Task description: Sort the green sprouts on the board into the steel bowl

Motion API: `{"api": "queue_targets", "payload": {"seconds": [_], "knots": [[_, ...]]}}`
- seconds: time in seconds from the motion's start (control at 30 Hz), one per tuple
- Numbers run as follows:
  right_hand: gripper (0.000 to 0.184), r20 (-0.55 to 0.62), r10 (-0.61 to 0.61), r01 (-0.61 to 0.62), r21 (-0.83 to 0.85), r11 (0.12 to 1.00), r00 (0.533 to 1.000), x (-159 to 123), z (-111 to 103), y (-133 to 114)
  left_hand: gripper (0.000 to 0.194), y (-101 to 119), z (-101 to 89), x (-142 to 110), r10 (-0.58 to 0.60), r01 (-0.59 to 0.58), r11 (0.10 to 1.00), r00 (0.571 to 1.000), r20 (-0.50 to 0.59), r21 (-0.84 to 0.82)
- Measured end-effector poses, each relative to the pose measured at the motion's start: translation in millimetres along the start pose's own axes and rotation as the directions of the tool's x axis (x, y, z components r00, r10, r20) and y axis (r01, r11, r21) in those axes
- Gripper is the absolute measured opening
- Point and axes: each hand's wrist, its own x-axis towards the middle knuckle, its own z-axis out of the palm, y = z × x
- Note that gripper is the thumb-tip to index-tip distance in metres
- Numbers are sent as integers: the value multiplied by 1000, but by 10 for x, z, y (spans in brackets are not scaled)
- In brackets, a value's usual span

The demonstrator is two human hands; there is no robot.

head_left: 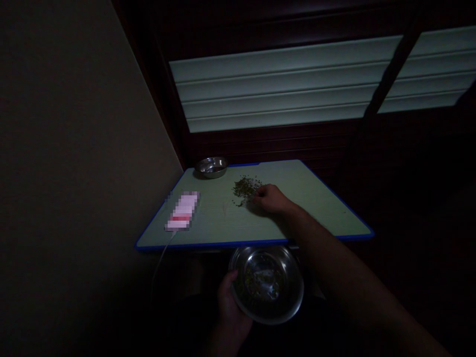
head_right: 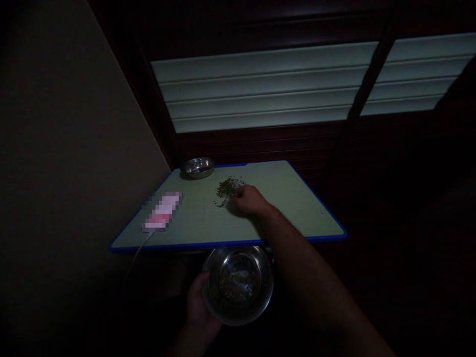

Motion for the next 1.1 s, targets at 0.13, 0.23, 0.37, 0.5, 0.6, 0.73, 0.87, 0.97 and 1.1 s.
{"api": "queue_targets", "payload": {"seconds": [0.13, 0.23, 0.37, 0.5, 0.6, 0.73, 0.87, 0.97, 1.1], "knots": [[15, 8, -13, 14, -7, 1000, 1000, -3, 5, -3, 22, -1, 16, -16, 0, 0, 1000, 1000, 12, -7], [15, 0, 11, -11, -19, 1000, 1000, -2, -1, -3, 22, -1, 26, -24, 9, -9, 1000, 1000, -15, -1], [15, -23, 32, -34, -79, 996, 999, 3, -26, -5, 21, 4, 17, -17, 3, -3, 1000, 1000, -11, 8], [16, -45, 50, -55, -125, 991, 998, 7, -51, -10, 23, 3, -9, -1, -8, 7, 1000, 1000, 8, 13], [17, -51, 52, -59, -147, 987, 997, 11, -55, -6, 21, -1, -12, 11, 13, -13, 1000, 1000, 15, 5], [19, -66, 25, -36, -179, 983, 998, 19, -43, 6, 19, 1, 5, 11, 11, -11, 1000, 1000, 4, 16], [19, -71, 17, -29, -179, 983, 997, 20, -27, 2, 19, 4, 13, 4, 10, -10, 1000, 999, 32, 2], [19, -63, 11, -21, -166, 986, 998, 18, -21, -5, 19, 2, 17, -4, 14, -14, 1000, 998, 53, 0], [19, -80, -2, -11, -163, 987, 997, 22, -21, 0, 20, 6, 30, -14, 18, -19, 1000, 1000, 13, 15]]}}
